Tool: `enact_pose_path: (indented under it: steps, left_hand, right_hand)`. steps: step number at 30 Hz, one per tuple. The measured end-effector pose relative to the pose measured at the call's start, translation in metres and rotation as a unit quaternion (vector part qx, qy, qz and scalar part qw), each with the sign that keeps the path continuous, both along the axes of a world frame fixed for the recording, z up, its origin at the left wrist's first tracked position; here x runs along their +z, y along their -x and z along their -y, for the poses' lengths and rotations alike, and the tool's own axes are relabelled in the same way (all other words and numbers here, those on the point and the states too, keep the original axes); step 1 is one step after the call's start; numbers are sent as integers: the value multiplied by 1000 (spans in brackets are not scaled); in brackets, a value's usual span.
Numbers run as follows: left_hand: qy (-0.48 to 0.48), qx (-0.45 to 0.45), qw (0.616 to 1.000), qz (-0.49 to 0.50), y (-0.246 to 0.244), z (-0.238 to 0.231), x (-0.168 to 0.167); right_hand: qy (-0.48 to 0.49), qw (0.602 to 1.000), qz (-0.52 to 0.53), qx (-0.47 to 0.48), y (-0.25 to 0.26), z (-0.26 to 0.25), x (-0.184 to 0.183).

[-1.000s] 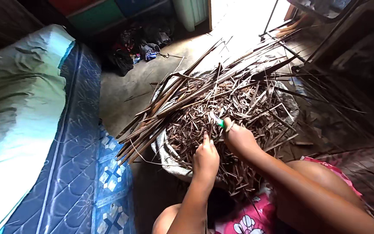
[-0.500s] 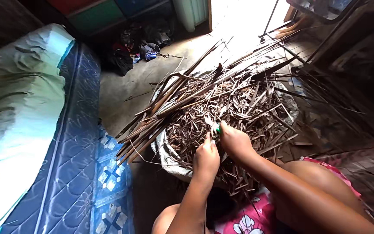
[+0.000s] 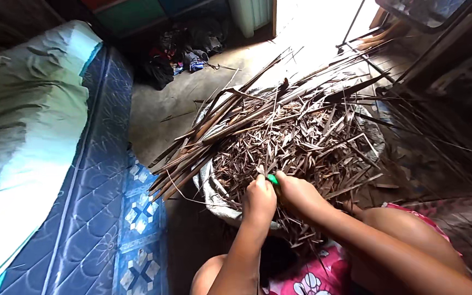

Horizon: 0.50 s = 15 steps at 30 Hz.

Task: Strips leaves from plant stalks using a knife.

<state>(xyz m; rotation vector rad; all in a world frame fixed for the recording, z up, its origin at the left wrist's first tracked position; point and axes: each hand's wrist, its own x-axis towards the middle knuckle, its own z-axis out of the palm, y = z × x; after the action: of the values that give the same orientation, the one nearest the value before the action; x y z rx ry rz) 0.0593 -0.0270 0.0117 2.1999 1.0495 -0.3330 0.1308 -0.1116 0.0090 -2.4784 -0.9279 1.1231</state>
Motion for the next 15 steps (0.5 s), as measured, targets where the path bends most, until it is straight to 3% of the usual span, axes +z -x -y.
enact_pose_path:
  steps: [3, 7, 12, 15]
  left_hand:
    - [-10, -18, 999, 38, -2, 7, -5]
    - [-16, -12, 997, 81, -4, 4, -6]
    - [-15, -14, 997, 73, 0, 7, -8]
    - [-6, -22, 999, 49, 3, 12, -6]
  right_hand:
    - [0, 992, 117, -40, -7, -7, -11]
    - [-69, 966, 235, -80, -4, -11, -30]
    - [-57, 964, 241, -95, -8, -12, -34]
    - [14, 977, 179, -119, -27, -12, -20]
